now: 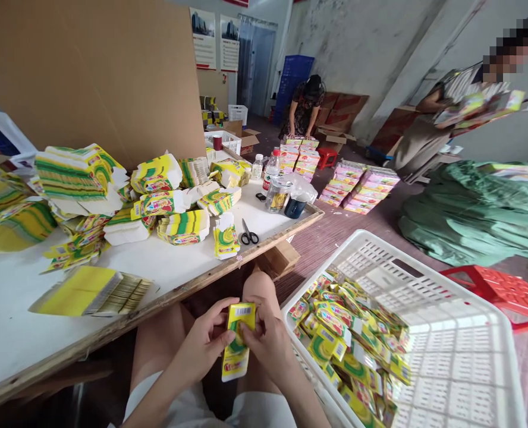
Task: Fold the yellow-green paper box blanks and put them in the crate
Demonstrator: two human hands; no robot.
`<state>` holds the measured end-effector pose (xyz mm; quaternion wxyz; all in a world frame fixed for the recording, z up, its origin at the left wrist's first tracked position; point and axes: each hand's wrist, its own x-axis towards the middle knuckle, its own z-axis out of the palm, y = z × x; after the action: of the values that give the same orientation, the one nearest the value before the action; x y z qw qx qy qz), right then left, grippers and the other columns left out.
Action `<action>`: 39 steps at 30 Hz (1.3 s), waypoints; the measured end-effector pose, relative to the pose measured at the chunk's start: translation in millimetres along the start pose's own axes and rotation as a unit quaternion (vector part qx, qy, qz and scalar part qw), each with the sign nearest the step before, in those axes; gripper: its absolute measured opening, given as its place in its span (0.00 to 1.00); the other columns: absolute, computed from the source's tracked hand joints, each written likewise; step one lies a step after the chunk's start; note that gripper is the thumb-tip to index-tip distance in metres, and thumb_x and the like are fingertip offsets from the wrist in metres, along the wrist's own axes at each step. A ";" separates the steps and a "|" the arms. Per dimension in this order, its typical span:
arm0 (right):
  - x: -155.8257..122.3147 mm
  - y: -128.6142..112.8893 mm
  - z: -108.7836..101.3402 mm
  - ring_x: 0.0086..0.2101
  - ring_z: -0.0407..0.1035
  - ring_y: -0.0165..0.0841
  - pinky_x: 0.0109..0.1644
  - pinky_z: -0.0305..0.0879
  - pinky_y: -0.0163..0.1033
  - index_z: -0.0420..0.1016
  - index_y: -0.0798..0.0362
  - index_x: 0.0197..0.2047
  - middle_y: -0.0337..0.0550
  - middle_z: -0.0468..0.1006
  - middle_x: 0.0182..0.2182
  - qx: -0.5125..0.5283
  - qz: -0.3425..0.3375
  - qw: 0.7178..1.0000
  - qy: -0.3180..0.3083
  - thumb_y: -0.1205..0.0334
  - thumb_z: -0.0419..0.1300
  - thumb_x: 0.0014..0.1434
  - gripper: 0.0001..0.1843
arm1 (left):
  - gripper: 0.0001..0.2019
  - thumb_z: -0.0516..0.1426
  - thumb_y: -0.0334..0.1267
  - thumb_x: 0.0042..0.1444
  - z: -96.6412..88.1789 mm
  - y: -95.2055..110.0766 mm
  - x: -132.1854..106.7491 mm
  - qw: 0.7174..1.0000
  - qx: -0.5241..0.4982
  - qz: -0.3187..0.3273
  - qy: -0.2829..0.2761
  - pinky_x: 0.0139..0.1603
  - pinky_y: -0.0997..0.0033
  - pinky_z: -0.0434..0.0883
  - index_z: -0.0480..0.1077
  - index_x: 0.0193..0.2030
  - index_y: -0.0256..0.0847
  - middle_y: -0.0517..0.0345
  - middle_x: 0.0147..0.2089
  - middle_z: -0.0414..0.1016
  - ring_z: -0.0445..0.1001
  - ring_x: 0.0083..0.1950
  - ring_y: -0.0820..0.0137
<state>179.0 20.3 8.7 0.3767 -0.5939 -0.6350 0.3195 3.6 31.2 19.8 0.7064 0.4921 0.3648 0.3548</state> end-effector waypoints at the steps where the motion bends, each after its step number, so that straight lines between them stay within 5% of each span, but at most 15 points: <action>1: -0.1 0.6 0.7 0.20 0.61 0.30 0.25 0.56 0.33 0.69 0.52 0.52 0.28 0.63 0.20 -0.007 0.004 1.000 0.007 0.65 0.57 0.57 0.19 | 0.30 0.62 0.42 0.60 0.6 -0.3 0.5 1.000 0.005 0.006 0.000 0.53 0.59 0.73 0.60 0.67 0.43 0.44 0.56 0.77 0.77 0.54 0.56; 19: -0.5 0.5 1.2 0.21 0.64 0.30 0.25 0.57 0.33 0.68 0.51 0.50 0.29 0.69 0.22 0.013 0.019 1.000 0.017 0.68 0.59 0.54 0.19 | 0.29 0.61 0.41 0.60 0.9 -2.7 3.3 0.999 0.036 -0.005 0.008 0.48 0.64 0.75 0.61 0.66 0.41 0.45 0.54 0.79 0.79 0.49 0.59; 25: -3.3 -4.5 -11.1 0.26 0.67 0.31 0.29 0.64 0.34 0.73 0.51 0.53 0.35 0.72 0.26 0.087 -0.017 0.996 -0.004 0.60 0.57 0.64 0.16 | 0.26 0.62 0.40 0.59 -7.3 8.9 2.7 0.999 0.045 -0.009 0.025 0.46 0.65 0.76 0.63 0.63 0.42 0.47 0.53 0.81 0.80 0.49 0.60; 29: -4.3 -0.1 -13.4 0.31 0.72 0.34 0.35 0.69 0.36 0.77 0.51 0.46 0.42 0.78 0.31 0.164 0.005 0.986 0.041 0.53 0.58 0.65 0.13 | 0.25 0.63 0.38 0.57 -0.1 7.2 7.3 0.999 0.038 0.001 0.014 0.44 0.67 0.76 0.66 0.61 0.41 0.47 0.51 0.81 0.81 0.46 0.61; 33: -3.4 3.9 -21.8 0.31 0.74 0.36 0.36 0.71 0.38 0.77 0.50 0.41 0.43 0.79 0.31 0.229 0.001 0.965 0.124 0.51 0.63 0.61 0.12 | 0.22 0.60 0.32 0.58 29.3 1.3 19.5 0.997 0.063 0.050 0.018 0.46 0.66 0.77 0.68 0.60 0.41 0.47 0.55 0.79 0.81 0.47 0.62; 37: -5.6 9.9 -52.9 0.33 0.70 0.37 0.38 0.68 0.41 0.79 0.49 0.40 0.45 0.77 0.34 0.071 -0.062 0.963 0.251 0.51 0.62 0.62 0.11 | 0.25 0.57 0.33 0.61 38.0 5.8 52.1 0.976 0.162 0.147 -0.011 0.59 0.59 0.73 0.64 0.65 0.44 0.45 0.64 0.71 0.76 0.58 0.59; 39: -9.2 16.4 -71.0 0.39 0.68 0.41 0.43 0.66 0.45 0.80 0.50 0.40 0.48 0.75 0.37 -0.053 -0.072 0.932 0.351 0.49 0.63 0.61 0.14 | 0.27 0.58 0.37 0.61 22.5 13.1 78.4 0.935 0.281 0.203 0.073 0.67 0.55 0.65 0.61 0.67 0.45 0.45 0.67 0.67 0.69 0.66 0.56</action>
<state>248.4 9.6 30.1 0.5654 -0.6403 -0.5192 0.0286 58.9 92.3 24.9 0.4238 0.7066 0.3927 0.4084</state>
